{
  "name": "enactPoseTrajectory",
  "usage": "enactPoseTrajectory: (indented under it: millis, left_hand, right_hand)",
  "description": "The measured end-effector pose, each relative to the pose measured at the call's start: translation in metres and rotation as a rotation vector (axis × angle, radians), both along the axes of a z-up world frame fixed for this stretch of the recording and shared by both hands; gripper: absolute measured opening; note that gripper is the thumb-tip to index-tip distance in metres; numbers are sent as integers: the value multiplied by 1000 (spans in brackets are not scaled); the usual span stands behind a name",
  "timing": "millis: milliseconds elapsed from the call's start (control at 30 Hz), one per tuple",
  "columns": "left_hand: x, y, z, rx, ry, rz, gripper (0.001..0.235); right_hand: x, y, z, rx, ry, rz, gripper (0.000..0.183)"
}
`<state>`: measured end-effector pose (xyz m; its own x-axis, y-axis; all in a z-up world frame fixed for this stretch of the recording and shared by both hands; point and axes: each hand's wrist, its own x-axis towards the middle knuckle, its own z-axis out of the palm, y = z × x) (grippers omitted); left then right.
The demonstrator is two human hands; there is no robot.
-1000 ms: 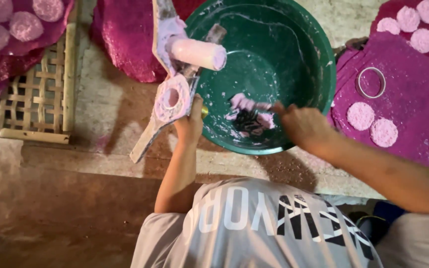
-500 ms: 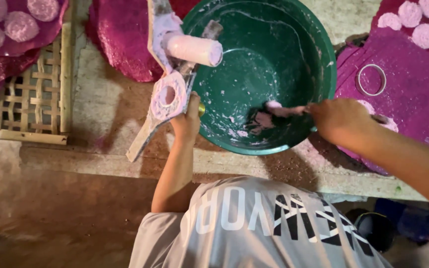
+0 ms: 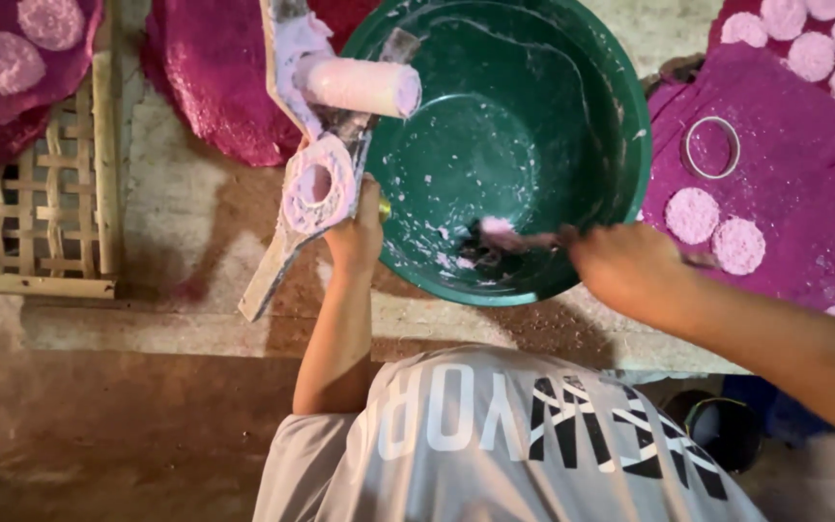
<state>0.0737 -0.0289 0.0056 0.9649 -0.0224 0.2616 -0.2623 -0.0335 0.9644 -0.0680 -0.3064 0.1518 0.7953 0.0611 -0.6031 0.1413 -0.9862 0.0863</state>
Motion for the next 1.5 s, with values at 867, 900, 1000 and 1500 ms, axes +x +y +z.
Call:
enactPoseTrajectory:
  millis: [867, 900, 1000, 1500]
  left_hand:
    - [-3, -8, 17, 44, -99, -43, 22]
    - [-2, -9, 17, 12, -35, -65, 21]
    - [-2, -8, 17, -66, 117, -68, 23]
    - [7, -9, 14, 48, -109, -52, 14]
  right_hand:
    - [-11, 1, -34, 124, 0, 71, 35]
    - [-9, 4, -37, 172, -28, 72, 45]
    - [-5, 0, -36, 171, -36, 25, 49]
    - [-9, -31, -38, 122, -49, -51, 40]
